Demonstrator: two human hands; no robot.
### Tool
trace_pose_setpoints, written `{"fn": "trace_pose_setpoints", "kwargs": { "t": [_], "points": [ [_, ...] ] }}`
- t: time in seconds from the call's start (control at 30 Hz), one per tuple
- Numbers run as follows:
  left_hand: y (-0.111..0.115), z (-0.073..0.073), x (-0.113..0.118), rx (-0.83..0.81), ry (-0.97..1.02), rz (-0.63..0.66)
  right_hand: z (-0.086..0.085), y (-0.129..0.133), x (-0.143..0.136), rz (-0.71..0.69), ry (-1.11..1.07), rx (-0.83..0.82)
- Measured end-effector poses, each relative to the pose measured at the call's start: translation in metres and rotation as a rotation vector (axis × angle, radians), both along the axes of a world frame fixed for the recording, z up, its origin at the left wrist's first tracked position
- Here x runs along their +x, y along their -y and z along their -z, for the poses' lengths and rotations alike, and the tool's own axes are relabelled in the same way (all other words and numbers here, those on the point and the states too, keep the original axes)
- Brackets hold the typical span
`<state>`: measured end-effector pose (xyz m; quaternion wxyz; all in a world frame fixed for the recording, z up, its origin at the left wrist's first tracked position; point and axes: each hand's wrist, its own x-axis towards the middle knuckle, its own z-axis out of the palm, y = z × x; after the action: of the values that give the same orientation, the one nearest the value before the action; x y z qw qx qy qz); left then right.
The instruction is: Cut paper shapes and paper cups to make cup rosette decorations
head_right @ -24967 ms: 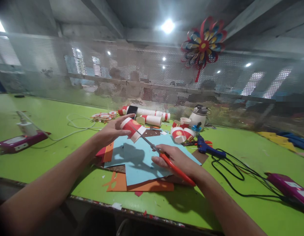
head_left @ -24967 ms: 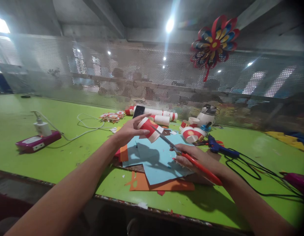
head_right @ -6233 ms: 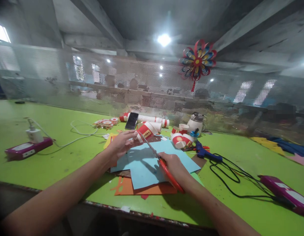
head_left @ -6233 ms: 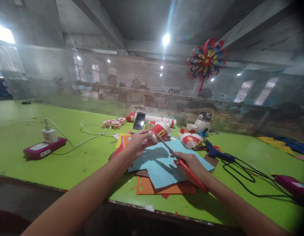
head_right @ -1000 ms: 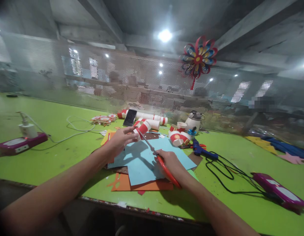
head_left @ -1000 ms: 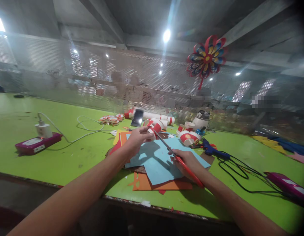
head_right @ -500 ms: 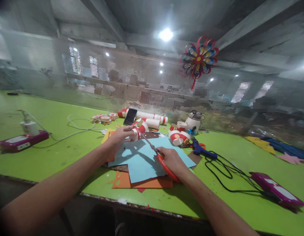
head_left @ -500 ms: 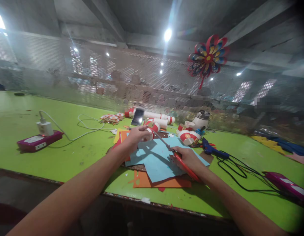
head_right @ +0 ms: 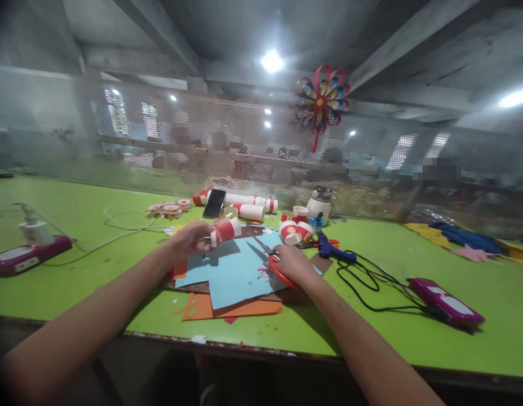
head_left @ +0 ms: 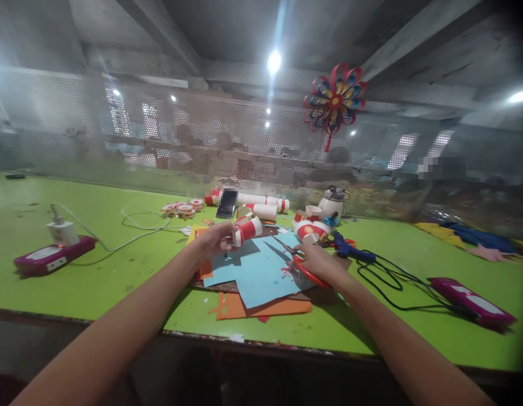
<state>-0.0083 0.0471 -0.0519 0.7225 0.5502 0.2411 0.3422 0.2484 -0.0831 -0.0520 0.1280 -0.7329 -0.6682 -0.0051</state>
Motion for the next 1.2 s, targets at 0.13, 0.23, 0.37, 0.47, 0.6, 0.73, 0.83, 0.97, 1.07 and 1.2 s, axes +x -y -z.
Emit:
{"fn": "trace_pose_setpoints", "kwargs": {
  "t": [0.13, 0.23, 0.37, 0.47, 0.6, 0.73, 0.83, 0.97, 1.07, 1.2],
  "points": [
    [0.005, -0.001, 0.002, -0.002, 0.049, 0.079, 0.001, 0.001, 0.009, -0.018, -0.049, -0.009],
    [0.013, -0.004, 0.002, -0.017, 0.081, 0.151, -0.009, 0.005, 0.005, -0.039, -0.131, 0.084],
    [0.026, -0.008, 0.004, 0.015, 0.078, 0.24, -0.024, 0.009, -0.014, -0.19, -0.352, 0.235],
    [0.032, -0.007, 0.009, 0.067, 0.016, 0.28, -0.024, 0.009, -0.029, -0.295, -0.522, 0.269],
    [0.035, -0.006, 0.013, 0.087, -0.04, 0.281, -0.013, 0.01, -0.036, -0.332, -0.704, 0.237],
    [0.034, -0.006, 0.012, 0.118, -0.075, 0.318, -0.011, 0.011, -0.035, -0.325, -0.815, 0.218],
    [0.029, -0.007, 0.008, 0.15, -0.066, 0.331, -0.014, 0.011, -0.03, -0.303, -0.834, 0.239],
    [0.022, -0.01, 0.001, 0.158, -0.003, 0.256, -0.018, 0.01, -0.02, -0.296, -0.796, 0.279],
    [0.019, -0.01, 0.001, 0.126, 0.005, 0.158, -0.022, 0.011, -0.015, -0.299, -0.696, 0.33],
    [0.016, -0.003, 0.007, 0.068, 0.035, 0.102, -0.037, 0.012, -0.007, -0.205, -0.487, 0.506]
  ]
}}
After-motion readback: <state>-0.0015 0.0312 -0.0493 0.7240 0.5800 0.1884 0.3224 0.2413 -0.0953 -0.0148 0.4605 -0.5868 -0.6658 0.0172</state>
